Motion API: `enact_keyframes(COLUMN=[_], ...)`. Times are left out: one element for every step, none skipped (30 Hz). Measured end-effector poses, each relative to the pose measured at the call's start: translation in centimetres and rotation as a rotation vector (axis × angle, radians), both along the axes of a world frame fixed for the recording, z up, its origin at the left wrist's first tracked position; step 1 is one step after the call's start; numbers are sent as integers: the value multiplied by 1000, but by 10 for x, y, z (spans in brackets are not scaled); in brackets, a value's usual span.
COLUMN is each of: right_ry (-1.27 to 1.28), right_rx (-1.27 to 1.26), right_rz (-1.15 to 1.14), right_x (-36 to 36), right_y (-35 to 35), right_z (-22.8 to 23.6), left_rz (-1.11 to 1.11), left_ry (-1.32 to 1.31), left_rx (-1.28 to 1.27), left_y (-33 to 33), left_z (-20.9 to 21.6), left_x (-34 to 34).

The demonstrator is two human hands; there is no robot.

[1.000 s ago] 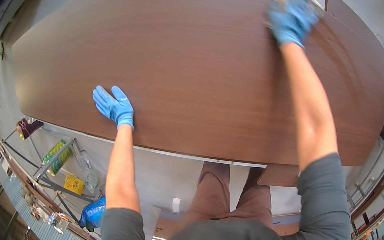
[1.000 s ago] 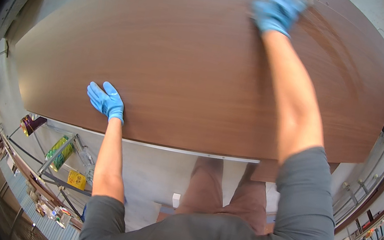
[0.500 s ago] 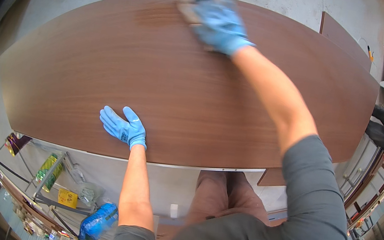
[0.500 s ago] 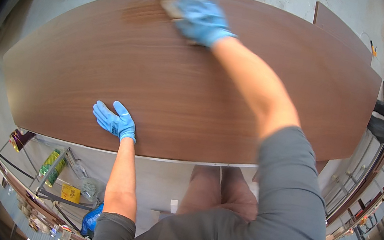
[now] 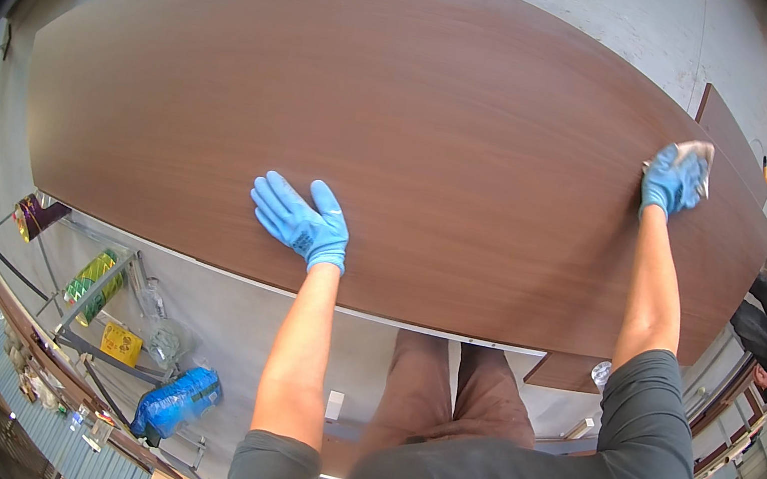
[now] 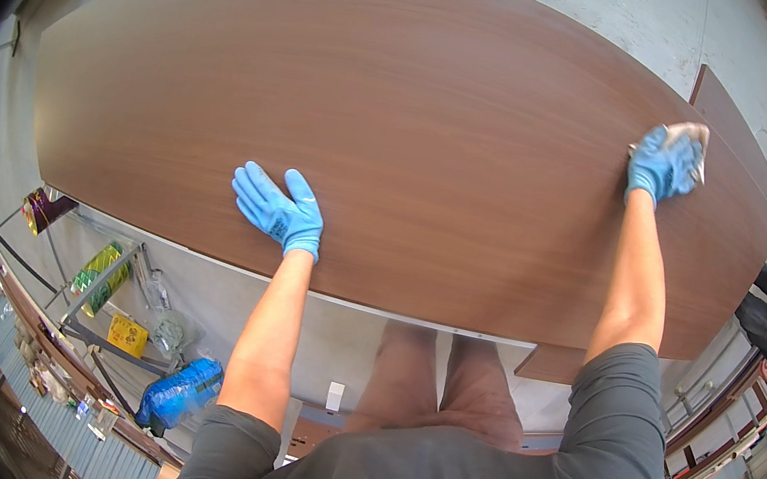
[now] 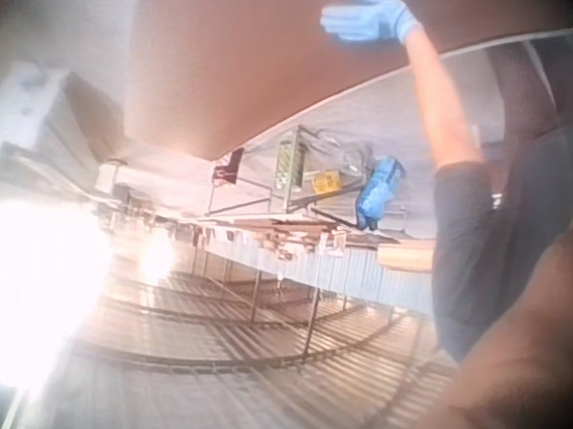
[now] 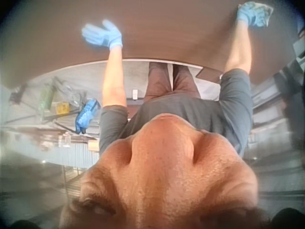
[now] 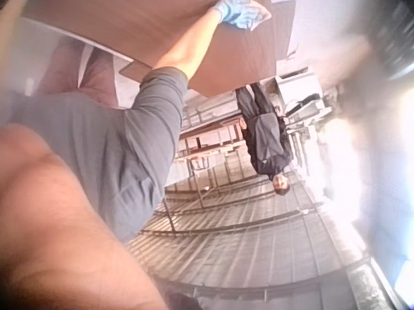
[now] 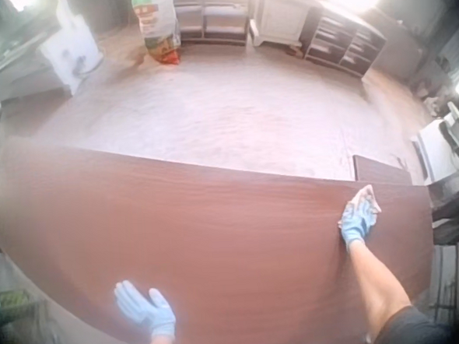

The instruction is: The person wipes a large brown panel with a cloth and a spray bottle, then carries the panel with another person to a stack and places it. The person repeats this process with a second panel.

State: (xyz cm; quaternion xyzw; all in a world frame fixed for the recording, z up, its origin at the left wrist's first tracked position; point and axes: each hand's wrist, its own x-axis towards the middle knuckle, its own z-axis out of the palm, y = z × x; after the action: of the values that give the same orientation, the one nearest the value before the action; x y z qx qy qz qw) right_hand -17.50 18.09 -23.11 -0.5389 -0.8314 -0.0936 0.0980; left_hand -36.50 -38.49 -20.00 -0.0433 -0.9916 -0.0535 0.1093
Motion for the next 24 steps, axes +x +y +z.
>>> enact_keyframes(right_ry=[183, 149, 164, 89, 5, 67, -33, 30, 132, 138, 129, 229, 221, 233, 209, 207, 98, 269, 256, 11, 71, 53, -13, 71], right_rx=[40, -105, -59, 82, 60, 37, 105, 45, -2, 106, 15, -170, -120, -351, -205, -132, -65, -154, -119, -84, -71, 111, 226, 156], right_rz=[127, 193, 279, 421, 433, 560, 521, 560, 609, 723, 755, 831, 899, 990, 1115, 1291, 1372, 1502, 1666, 1730, 1835, 1901, 2054, 2025], right_x=[-30, -62, -98, -135, -172, -208, -253, -294, -330, -364, -395, -422, -450, -464, -467, -450, -431, -413, -393, -371, -347, -325, -304, -294], right_y=[-19, -33, -60, -88, -119, -150, -184, -219, -254, -285, -317, -353, -381, -415, -461, -502, -545, -586, -623, -666, -681, -696, -708, -715], right_z=[-4, 3, 2, 5, 10, 17, 20, 25, 31, 38, 42, 46, 52, 58, 63, 68, 73, 78, 80, 87, 79, 74, 69, 61], left_rz=[1, -1, 2, 4, -10, -9, 2, 6, 19, 21, 17, 38, 29, 25, 11, 18, 30, 28, 23, 15, 11, 11, 7, 0], left_ry=[-22, -15, -21, -23, -15, -28, -47, -64, -73, -99, -89, -106, -112, -109, -98, -120, -116, -109, -103, -97, -90, -82, -78, -70], left_rx=[-2, 3, 12, 32, 35, 31, 29, 30, 48, 59, 42, 27, 23, 29, 38, -52, -101, -103, -95, -80, -60, -56, -47, -41], left_y=[0, 0, 0, 1, 1, 1, 1, 0, 0, -1, -1, -4, -5, -7, -10, -13, -16, -20, -21, -24, -23, -23, -24, -22], left_z=[1, 3, 5, 6, 8, 10, 11, 11, 12, 12, 10, 10, 8, 7, 6, 4, 5, 4, 5, 7, 6, 8, 8, 8], left_x=[-1, -2, -3, -4, -5, -6, -8, -8, -10, -10, -11, -10, -11, -10, -10, -11, -9, -9, -8, -6, -6, -4, -4, -3])
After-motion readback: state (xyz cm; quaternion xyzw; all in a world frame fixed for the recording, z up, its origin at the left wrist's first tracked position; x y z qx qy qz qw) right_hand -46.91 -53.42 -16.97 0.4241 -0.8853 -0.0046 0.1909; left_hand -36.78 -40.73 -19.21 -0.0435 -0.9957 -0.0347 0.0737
